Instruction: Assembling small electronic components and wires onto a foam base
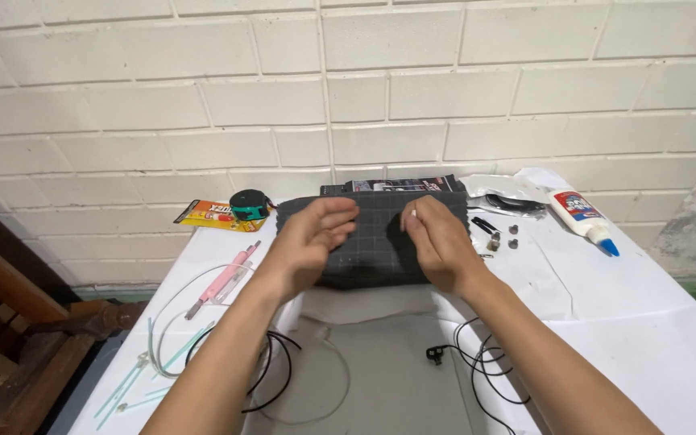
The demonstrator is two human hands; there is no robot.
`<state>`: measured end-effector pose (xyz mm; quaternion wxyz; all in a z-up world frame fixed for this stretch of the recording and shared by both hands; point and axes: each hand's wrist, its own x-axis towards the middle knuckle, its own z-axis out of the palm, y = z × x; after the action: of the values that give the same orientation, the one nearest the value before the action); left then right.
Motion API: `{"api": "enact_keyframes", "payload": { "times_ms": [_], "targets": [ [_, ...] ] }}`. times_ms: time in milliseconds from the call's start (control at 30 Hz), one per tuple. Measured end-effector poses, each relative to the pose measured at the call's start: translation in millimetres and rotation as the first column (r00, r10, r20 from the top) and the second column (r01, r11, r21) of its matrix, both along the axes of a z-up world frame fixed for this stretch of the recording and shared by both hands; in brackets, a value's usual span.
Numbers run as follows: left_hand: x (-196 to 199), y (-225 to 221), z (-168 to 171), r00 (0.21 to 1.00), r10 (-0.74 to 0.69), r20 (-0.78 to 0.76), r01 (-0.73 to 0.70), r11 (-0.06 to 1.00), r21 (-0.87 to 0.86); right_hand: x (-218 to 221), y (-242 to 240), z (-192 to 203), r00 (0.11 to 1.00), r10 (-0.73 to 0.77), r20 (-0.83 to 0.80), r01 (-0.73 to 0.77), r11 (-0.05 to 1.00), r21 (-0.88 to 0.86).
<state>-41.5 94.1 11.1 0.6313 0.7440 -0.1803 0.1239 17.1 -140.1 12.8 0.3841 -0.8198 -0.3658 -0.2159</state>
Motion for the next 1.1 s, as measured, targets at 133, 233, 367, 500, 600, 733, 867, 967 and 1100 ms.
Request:
{"api": "enact_keyframes", "payload": {
  "times_ms": [133,233,367,500,600,733,867,967,1100],
  "targets": [
    [-33,-7,29,0.998,0.052,-0.025,-0.045,0.973,0.227,3,6,-30,0.995,0.019,0.093,-0.016,0.999,-0.040],
    [-49,-10,40,0.969,0.240,-0.059,-0.160,0.792,0.590,5,0,-36,0.989,0.000,0.145,0.003,1.000,-0.023],
    [-59,-16,41,0.964,0.266,0.026,-0.156,0.482,0.862,12,-6,-38,0.973,-0.023,0.228,0.005,0.997,0.077],
    [-35,-8,17,0.937,0.266,0.229,-0.292,0.233,0.928,11,-9,-39,0.974,-0.078,0.213,0.053,0.991,0.121],
    [-51,11,55,0.954,0.264,0.143,-0.240,0.387,0.890,10,-12,-39,0.967,-0.063,0.246,0.034,0.992,0.120],
    [-81,14,91,0.961,0.273,-0.047,-0.088,0.462,0.882,8,-6,-43,0.973,-0.057,0.224,0.025,0.989,0.145],
    [-94,-3,95,0.910,0.346,-0.227,0.109,0.327,0.939,14,-8,-49,0.971,-0.148,0.189,0.125,0.984,0.127],
    [-99,-18,93,0.887,0.344,-0.308,0.187,0.341,0.921,4,-5,-40,0.982,-0.131,0.136,0.113,0.985,0.134],
    [-111,-18,113,0.834,0.416,-0.363,0.229,0.337,0.913,-14,-4,-27,0.985,-0.055,0.164,0.048,0.998,0.047]
  ]
}}
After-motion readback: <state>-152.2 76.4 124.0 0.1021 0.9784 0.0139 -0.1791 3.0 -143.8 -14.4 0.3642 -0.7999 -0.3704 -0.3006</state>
